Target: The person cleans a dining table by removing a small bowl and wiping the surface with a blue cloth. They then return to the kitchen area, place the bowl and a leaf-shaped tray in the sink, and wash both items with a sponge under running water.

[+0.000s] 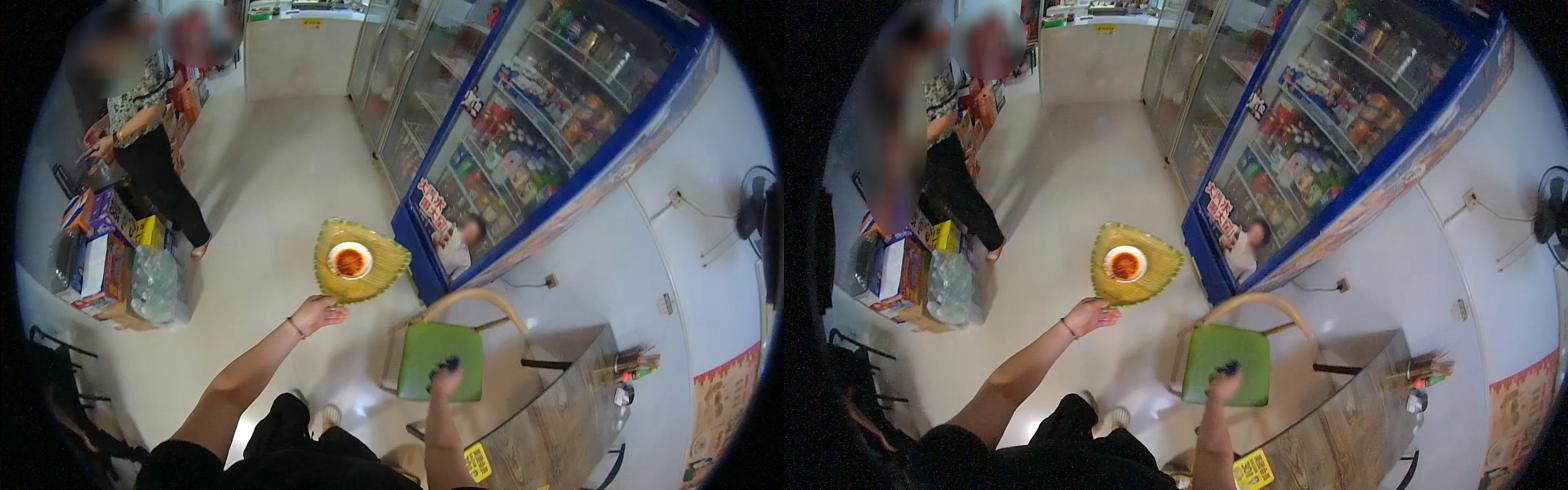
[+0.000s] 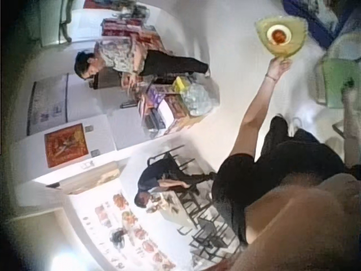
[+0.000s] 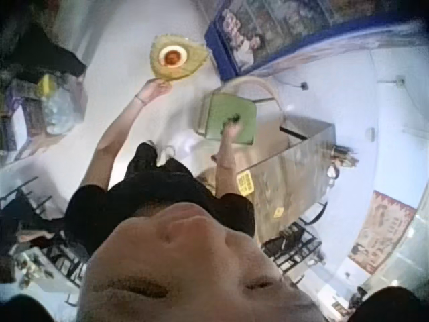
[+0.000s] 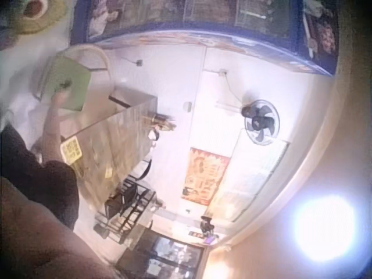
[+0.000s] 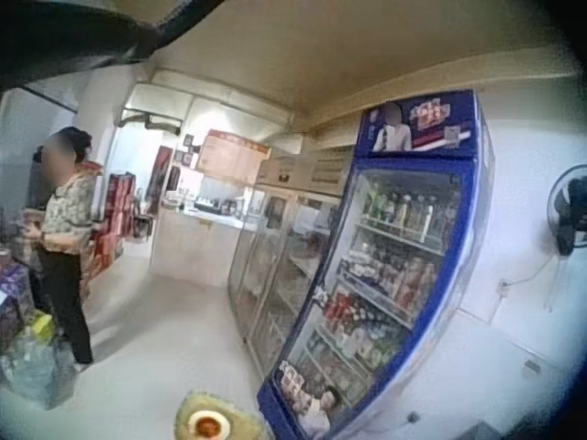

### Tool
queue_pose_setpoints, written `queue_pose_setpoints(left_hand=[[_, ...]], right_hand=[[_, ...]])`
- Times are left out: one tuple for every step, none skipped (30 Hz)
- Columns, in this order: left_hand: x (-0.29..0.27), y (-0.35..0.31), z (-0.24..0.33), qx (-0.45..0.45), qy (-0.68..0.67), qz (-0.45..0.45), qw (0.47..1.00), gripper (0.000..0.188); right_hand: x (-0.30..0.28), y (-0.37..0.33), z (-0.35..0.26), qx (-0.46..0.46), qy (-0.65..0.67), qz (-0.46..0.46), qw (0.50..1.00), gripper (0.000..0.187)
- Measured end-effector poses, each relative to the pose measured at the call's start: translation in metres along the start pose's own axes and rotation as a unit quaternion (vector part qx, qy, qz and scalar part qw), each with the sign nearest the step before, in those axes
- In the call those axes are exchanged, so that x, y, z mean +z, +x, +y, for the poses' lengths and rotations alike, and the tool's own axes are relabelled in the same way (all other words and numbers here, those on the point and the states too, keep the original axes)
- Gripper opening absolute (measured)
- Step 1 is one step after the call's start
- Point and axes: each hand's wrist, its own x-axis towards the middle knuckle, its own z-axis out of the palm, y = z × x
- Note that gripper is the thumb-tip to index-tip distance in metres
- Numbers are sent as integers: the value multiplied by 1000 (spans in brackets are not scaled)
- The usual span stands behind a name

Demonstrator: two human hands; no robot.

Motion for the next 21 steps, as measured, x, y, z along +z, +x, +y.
queue_pose_setpoints(left_hand=[[-6,7,14,13,-2,-6,1000,24],[-33,3,29,32,-4,19,999,23],[-31,13,48,39,-12,3,999,23],[-40,16,66,50,-19,4,999,23],[-62,14,87,60,-27,21,998,23],[-81,21,102,66,-24,21,997,23],[-107,22,119,77,-27,35,996,23],[-129,23,136,89,-30,50,994,23],[-142,30,156,79,-21,48,995,22],[-156,35,173,79,-23,56,995,22],[-162,43,188,88,-36,58,994,22],[-160,53,206,88,-22,75,993,22],[-164,59,217,60,17,104,993,21],[-181,75,233,64,26,83,994,23],[-194,77,249,68,19,93,993,24],[-208,82,264,66,17,95,993,24],[-221,91,279,62,15,96,993,25],[-237,99,294,60,1,85,995,25],[-254,116,312,62,-10,78,995,26],[-270,132,330,64,-22,72,995,27],[-264,148,357,77,-13,56,995,27]], right_hand=[[49,21,-15,-46,-84,16,995,32],[90,2,-90,-85,35,-104,990,34],[129,26,-97,-210,-5,-84,974,32],[169,29,-128,-266,-37,-53,962,30],[200,17,-171,-225,-19,-162,961,31],[231,18,-190,-229,-9,-217,949,32],[245,-1,-237,-217,-11,-251,943,32],[278,-11,-239,-208,7,-264,942,32],[301,-10,-247,-217,16,-273,937,32],[312,-7,-256,-215,-52,-337,915,34],[317,12,-253,-257,-49,-370,891,34],[320,15,-256,-279,-112,-325,897,32],[330,17,-257,-290,-178,-288,895,30],[346,25,-247,-254,-191,-309,896,30],[354,25,-243,-201,-212,-324,900,29],[366,26,-250,-163,-229,-344,896,34],[381,32,-264,-123,-245,-364,890,39],[395,31,-277,-82,-259,-383,883,45],[414,31,-292,-100,-215,-361,902,40],[437,35,-290,-94,-200,-344,912,39],[462,60,-294,-105,-169,-315,928,38]])
